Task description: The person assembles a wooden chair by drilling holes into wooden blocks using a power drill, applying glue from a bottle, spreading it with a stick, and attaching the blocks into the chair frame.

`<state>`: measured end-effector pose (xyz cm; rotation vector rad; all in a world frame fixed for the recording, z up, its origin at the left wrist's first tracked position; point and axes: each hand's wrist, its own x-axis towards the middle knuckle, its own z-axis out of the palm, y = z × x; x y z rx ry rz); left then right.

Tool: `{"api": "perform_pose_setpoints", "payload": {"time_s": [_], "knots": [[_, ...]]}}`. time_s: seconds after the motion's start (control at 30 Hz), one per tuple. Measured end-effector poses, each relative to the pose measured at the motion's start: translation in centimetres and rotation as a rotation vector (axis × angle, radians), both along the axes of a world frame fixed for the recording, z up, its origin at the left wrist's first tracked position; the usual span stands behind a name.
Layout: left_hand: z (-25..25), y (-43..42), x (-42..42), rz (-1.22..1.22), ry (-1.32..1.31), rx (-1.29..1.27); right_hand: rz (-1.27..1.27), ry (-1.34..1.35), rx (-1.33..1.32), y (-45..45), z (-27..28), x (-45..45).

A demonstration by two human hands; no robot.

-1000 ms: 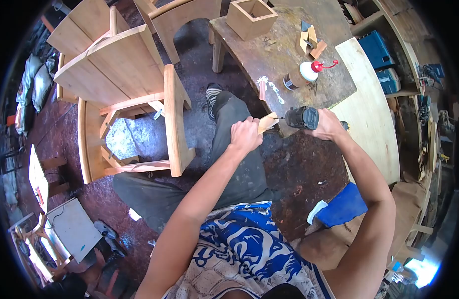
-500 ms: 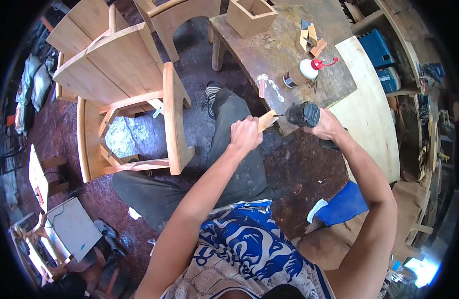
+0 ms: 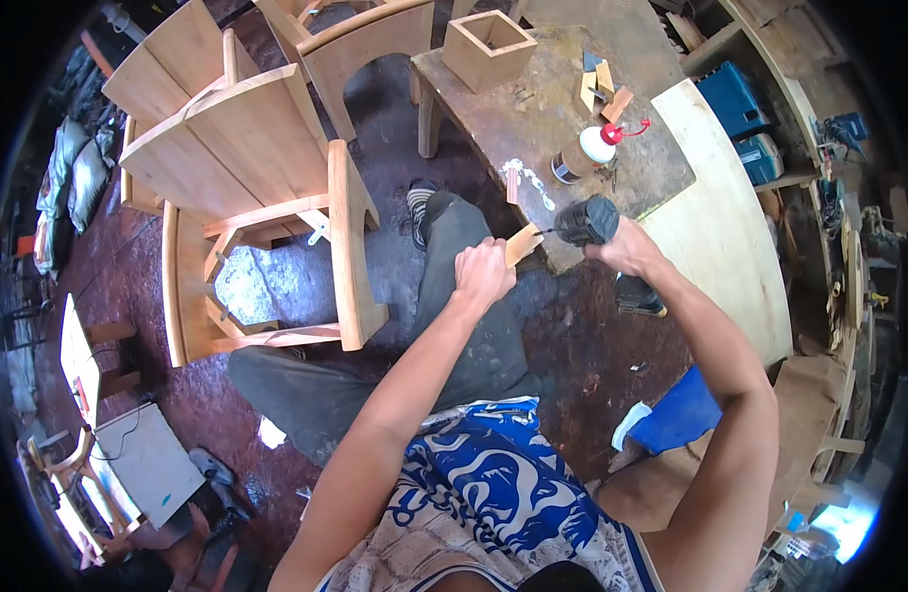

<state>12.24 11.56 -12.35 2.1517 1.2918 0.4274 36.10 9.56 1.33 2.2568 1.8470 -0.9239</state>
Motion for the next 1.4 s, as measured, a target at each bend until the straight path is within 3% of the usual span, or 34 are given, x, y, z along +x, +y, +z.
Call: {"api": "perform_pose_setpoints", "payload": {"time_s": [0.1, 0.17, 0.3, 0.4, 0.67, 0.9, 1.03, 1.1, 1.33, 1.4], "knots": [[0.1, 0.0, 0.2, 0.007, 0.006, -0.007, 0.044, 0.026, 0.105, -0.1, 0.6, -0.4], [0.1, -0.2, 0.2, 0.017, 0.008, -0.033, -0.125, 0.027, -0.074, 0.1, 1.8, -1.4], [0.3, -0.1, 0.1, 0.016, -0.005, -0.01, -0.04, -0.089, -0.013, -0.1, 0.3, -0.7], [0.6, -0.2, 0.1, -0.011, 0.012, 0.012, -0.125, 0.064, 0.046, -0.3, 1.0, -1.2], [0.1, -0.1, 0.2, 0.037, 0.003, -0.019, -0.083, -0.002, 0.042, -0.1, -0.4, -0.3], [0.4, -0.2, 0.4, 0.052, 0.003, -0.02, -0.242, 0.086, -0.09, 0.4, 3.2, -2.4], [0.6, 0.0, 0.4, 0.051, 0.015, -0.038, -0.156, 0.0, 0.047, 0.4, 1.4, -1.4], [0.7, 0.3, 0.2, 0.031, 0.018, -0.042, -0.237, 0.055, -0.082, 0.7, 2.1, -1.4], [2.2, 0.6, -0.2, 0.077, 0.033, -0.167, -0.391, 0.25, -0.026, -1.3, 1.8, 0.5], [2.6, 1.1, -0.8, 0.098, 0.012, -0.23, -0.601, 0.564, 0.067, -2.6, 2.8, 1.3]]}}
